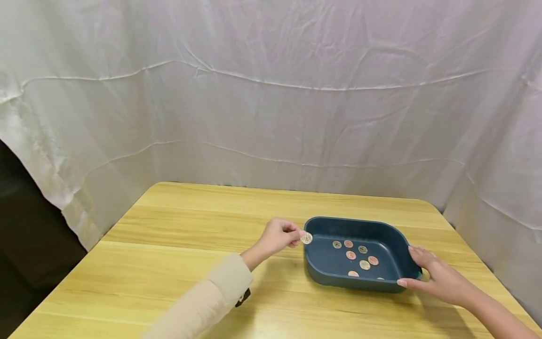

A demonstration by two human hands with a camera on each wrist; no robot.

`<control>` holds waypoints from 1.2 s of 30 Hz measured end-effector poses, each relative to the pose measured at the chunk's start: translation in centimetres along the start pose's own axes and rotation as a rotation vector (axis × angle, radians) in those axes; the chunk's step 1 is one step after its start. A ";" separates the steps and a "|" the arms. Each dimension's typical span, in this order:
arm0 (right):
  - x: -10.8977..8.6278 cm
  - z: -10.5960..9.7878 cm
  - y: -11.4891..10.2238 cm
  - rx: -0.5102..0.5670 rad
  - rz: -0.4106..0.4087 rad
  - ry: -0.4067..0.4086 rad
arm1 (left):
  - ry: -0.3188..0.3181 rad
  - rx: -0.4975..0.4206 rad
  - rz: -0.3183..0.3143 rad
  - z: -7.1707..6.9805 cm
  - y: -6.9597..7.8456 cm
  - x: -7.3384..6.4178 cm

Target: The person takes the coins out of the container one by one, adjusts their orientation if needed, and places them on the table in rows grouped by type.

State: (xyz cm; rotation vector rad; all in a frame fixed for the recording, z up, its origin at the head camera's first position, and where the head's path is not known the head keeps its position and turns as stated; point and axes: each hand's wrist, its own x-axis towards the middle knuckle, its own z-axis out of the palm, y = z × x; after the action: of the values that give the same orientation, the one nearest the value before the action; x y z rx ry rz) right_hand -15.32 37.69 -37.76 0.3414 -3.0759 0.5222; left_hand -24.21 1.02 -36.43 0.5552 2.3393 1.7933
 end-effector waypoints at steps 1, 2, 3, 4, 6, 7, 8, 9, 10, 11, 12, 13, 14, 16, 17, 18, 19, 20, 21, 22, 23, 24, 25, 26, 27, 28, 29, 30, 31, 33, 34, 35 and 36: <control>0.0 0.0 0.0 0.001 -0.001 0.000 | 0.007 0.000 -0.005 -0.3 -0.2 -0.1; 0.0 0.0 0.0 0.001 -0.002 0.000 | 0.015 0.007 -0.011 -0.5 -0.5 -0.3; 0.0 0.0 0.0 0.001 -0.002 -0.001 | 0.024 0.013 -0.018 -0.8 -0.7 -0.4; 0.0 0.0 0.0 -0.002 0.000 -0.003 | 0.032 0.018 -0.022 -1.1 -0.9 -0.5; 0.0 0.0 0.0 -0.003 0.002 -0.004 | 0.049 0.031 -0.034 -1.6 -1.3 -0.8; 0.0 0.0 0.0 -0.004 0.005 -0.007 | 0.055 0.035 -0.041 -1.8 -1.1 -1.1; 0.0 0.0 0.0 -0.004 0.007 -0.009 | 0.063 0.039 -0.047 -2.1 -1.3 -1.2; 0.0 0.0 0.0 -0.004 0.009 -0.010 | 0.072 0.038 -0.051 -2.3 -1.5 -1.3; 0.0 0.0 0.0 -0.006 0.012 -0.011 | 0.078 0.039 -0.052 -2.6 -1.6 -1.5; 0.0 0.0 0.0 -0.007 0.013 -0.011 | 0.086 0.041 -0.056 -2.8 -1.9 -1.6; 0.0 0.0 0.0 -0.007 0.015 -0.012 | 0.094 0.040 -0.060 -3.1 -2.0 -1.7; 0.0 0.0 0.0 -0.008 0.018 -0.014 | 0.103 0.041 -0.063 -3.3 -2.2 -1.8; 0.0 0.0 0.0 -0.009 0.019 -0.014 | 0.113 0.042 -0.067 -3.6 -2.8 -1.7; 0.0 0.0 0.0 -0.015 0.021 -0.015 | 0.134 0.049 -0.074 -4.0 -3.1 -1.9; 0.0 0.0 -0.1 -0.015 0.021 -0.015 | 0.146 0.052 -0.082 -4.3 -3.3 -2.0; 0.0 0.0 -0.1 -0.016 0.020 -0.015 | 0.157 0.058 -0.081 -4.5 -3.5 -2.1; 0.0 -0.1 -0.1 -0.016 0.019 -0.014 | 0.169 0.066 -0.086 -4.7 -3.7 -2.2; 0.0 -0.1 -0.1 -0.016 0.019 -0.014 | 0.181 0.071 -0.091 -4.9 -3.9 -2.2; 0.0 -0.1 -0.1 -0.016 0.018 -0.014 | 0.193 0.075 -0.097 -5.2 -4.1 -2.3; 0.0 -0.1 -0.2 -0.016 0.019 -0.014 | 0.204 0.078 -0.102 -5.4 -4.3 -2.3; 0.0 -0.1 -0.2 -0.016 0.019 -0.014 | 0.214 0.077 -0.110 -5.6 -4.4 -2.4; 0.0 -0.1 -0.2 -0.016 0.019 -0.015 | 0.226 0.077 -0.117 -5.8 -4.6 -2.4; 0.0 -0.1 -0.2 -0.016 0.019 -0.015 | 0.237 0.067 -0.137 -6.1 -4.7 -2.4; 0.0 -0.2 -0.3 -0.015 0.018 -0.014 | 0.247 0.058 -0.150 -6.3 -4.9 -2.4; 0.0 -0.2 -0.3 -0.015 0.017 -0.013 | 0.257 0.046 -0.167 -6.5 -5.1 -2.4; 0.0 -0.2 -0.3 -0.013 0.016 -0.013 | 0.264 0.039 -0.179 -6.7 -5.2 -2.4; -0.1 -0.2 -0.3 -0.013 0.016 -0.012 | 0.272 0.025 -0.199 -6.9 -5.4 -2.4; -0.1 -0.2 -0.3 -0.012 0.015 -0.012 | 0.283 0.015 -0.218 -7.0 -5.6 -2.3; -0.1 -0.2 -0.3 -0.011 0.015 -0.012 | 0.292 0.003 -0.239 -7.2 -5.8 -2.2; -0.1 -0.2 -0.3 -0.011 0.015 -0.012 | 0.304 -0.004 -0.271 -7.5 -6.0 -2.1; -0.1 -0.2 -0.3 -0.012 0.015 -0.011 | 0.309 0.000 -0.284 -7.6 -6.1 -2.1; -0.1 -0.2 -0.4 -0.012 0.014 -0.011 | 0.315 -0.003 -0.303 -7.7 -6.2 -2.0; -0.1 -0.2 -0.3 -0.013 0.013 -0.011 | 0.313 0.003 -0.313 -7.8 -6.3 -2.0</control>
State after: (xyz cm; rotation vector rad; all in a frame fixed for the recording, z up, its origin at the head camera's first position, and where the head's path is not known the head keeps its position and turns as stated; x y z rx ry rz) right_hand -15.12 37.47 -37.43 0.3249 -3.0928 0.5027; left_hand -26.25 -8.14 -40.51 -0.1008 2.4484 1.8325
